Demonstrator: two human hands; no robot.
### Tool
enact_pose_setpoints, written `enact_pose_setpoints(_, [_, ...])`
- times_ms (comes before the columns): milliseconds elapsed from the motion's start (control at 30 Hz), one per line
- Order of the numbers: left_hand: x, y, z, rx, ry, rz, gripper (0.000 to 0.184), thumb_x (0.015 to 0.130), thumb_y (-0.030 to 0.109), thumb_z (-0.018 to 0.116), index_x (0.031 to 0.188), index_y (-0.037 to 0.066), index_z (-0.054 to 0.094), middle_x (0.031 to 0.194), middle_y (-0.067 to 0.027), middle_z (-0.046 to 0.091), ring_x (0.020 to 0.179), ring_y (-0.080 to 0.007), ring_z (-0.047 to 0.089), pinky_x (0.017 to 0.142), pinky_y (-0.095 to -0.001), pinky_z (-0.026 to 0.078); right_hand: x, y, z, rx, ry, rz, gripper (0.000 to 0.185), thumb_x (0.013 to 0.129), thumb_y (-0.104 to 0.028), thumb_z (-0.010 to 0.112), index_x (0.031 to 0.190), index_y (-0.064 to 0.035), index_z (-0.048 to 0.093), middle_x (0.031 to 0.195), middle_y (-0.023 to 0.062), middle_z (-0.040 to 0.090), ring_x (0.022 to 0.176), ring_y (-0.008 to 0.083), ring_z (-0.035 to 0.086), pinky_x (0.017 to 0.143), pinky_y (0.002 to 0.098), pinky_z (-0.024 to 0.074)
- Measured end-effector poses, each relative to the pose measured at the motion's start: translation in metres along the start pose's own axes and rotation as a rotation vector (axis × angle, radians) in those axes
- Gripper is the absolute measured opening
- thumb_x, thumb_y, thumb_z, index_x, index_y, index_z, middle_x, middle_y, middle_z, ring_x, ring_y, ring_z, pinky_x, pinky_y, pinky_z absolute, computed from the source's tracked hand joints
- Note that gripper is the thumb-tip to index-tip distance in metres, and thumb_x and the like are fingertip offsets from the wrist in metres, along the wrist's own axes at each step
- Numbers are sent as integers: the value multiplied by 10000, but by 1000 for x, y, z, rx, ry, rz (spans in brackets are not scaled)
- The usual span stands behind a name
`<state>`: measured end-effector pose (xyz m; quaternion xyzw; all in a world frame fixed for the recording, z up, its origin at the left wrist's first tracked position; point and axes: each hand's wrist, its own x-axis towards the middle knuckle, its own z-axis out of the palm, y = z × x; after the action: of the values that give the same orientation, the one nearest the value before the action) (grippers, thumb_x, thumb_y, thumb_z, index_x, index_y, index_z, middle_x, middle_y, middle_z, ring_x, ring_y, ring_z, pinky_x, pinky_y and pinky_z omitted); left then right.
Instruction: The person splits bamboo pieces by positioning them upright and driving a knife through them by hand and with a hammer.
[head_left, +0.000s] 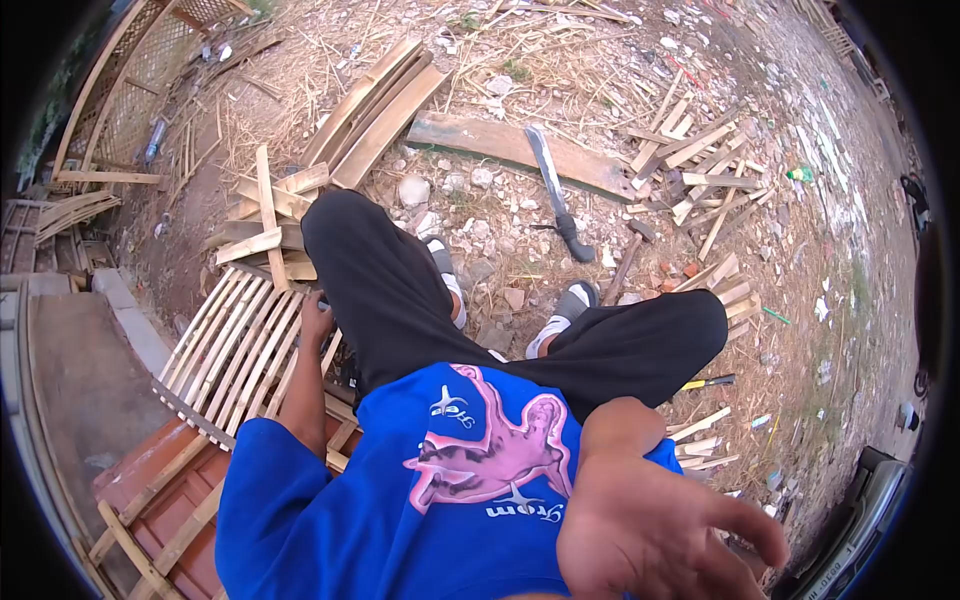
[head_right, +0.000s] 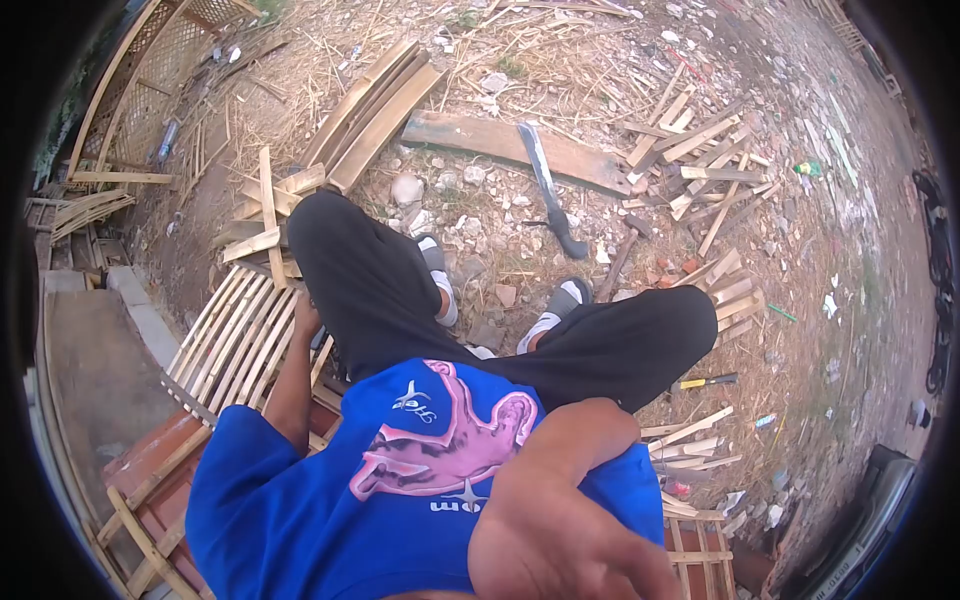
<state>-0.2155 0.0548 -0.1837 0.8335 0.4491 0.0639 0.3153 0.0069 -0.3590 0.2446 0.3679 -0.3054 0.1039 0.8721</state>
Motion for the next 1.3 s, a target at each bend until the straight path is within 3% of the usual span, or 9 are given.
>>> enact_pose_setpoints(100, [-6, -3, -3, 65, -58, 22, 446, 792, 260, 722, 1151, 10, 635, 1163, -239, 619, 1139, -375, 568, 979, -423, 445, 15, -28, -64, -1496, -849, -603, 633, 973, -616, 271, 1366, -174, 496, 1477, 143, 410, 1422, 236, 250, 1148, 591, 90])
enact_pose_setpoints(200, [-9, -30, 4, 19, -119, -63, 455, 787, 286, 719, 1144, 15, 638, 1172, -245, 616, 1138, -380, 567, 987, -422, 438, 9, -102, -78, -2126, -842, -451, 468, 940, -430, 471, 1297, -130, 500, 1275, 147, 534, 1247, 264, 439, 1056, 574, 294])
enact_pose_setpoints(400, [-16, -12, 1, 49, -55, -175, 443, 797, 292, 715, 1138, 18, 643, 1168, -237, 640, 1125, -364, 600, 958, -404, 456, -8, -233, -142, -3054, -153, 1359, 429, 851, -207, 675, 1237, -60, 559, 1058, 175, 671, 1042, 336, 623, 951, 478, 454])
enact_pose_setpoints(467, [1, 0, -2, -41, -64, -106, 433, 809, 289, 706, 1136, 12, 640, 1146, -230, 656, 1110, -359, 614, 943, -398, 462, -24, -266, -158, -3029, -182, 2191, 459, 860, -222, 671, 1272, -68, 541, 1049, 188, 680, 1043, 357, 630, 935, 450, 466])
enact_pose_setpoints(600, [40, 2, 6, -25, -74, 62, 365, 860, 245, 635, 1118, -14, 629, 1074, -216, 682, 1050, -351, 641, 878, -409, 474, -32, -269, -184, -2564, 291, 1541, 505, 849, -228, 669, 1309, -72, 530, 1069, 211, 677, 1026, 412, 628, 904, 453, 489])
enact_pose_setpoints(733, [84, 15, 12, -260, -98, 108, 350, 875, 227, 610, 1093, -47, 615, 1020, -205, 681, 976, -309, 648, 835, -399, 482, -42, -277, -193, -2497, 257, 1939, 522, 834, -236, 687, 1308, -72, 541, 1055, 201, 689, 1039, 375, 641, 905, 431, 495])
enact_pose_setpoints(900, [161, -17, 38, -415, -9, 345, 330, 865, 144, 626, 1169, 20, 601, 1141, -154, 630, 1043, -272, 611, 888, -368, 479, -45, -289, -202, -2430, 532, 1729, 480, 838, -202, 706, 1270, -49, 560, 930, 180, 704, 846, 322, 699, 784, 388, 542])
enact_pose_setpoints(1000, [183, 120, 13, 313, 68, 787, 334, 797, 163, 671, 1103, 38, 631, 1191, -180, 589, 1140, -304, 559, 968, -433, 438, -46, -296, -205, -2496, 529, 1774, 451, 844, -177, 708, 1251, -48, 564, 875, 179, 700, 794, 293, 708, 731, 377, 545])
enact_pose_setpoints(1300, [269, 116, 102, 906, -44, 188, 294, 837, 148, 585, 1127, 97, 580, 1138, -115, 635, 1142, -283, 571, 880, -479, 421, -43, -293, -214, -2468, 742, 1917, 461, 854, -150, 697, 1271, -34, 539, 871, 180, 699, 806, 282, 706, 741, 380, 545])
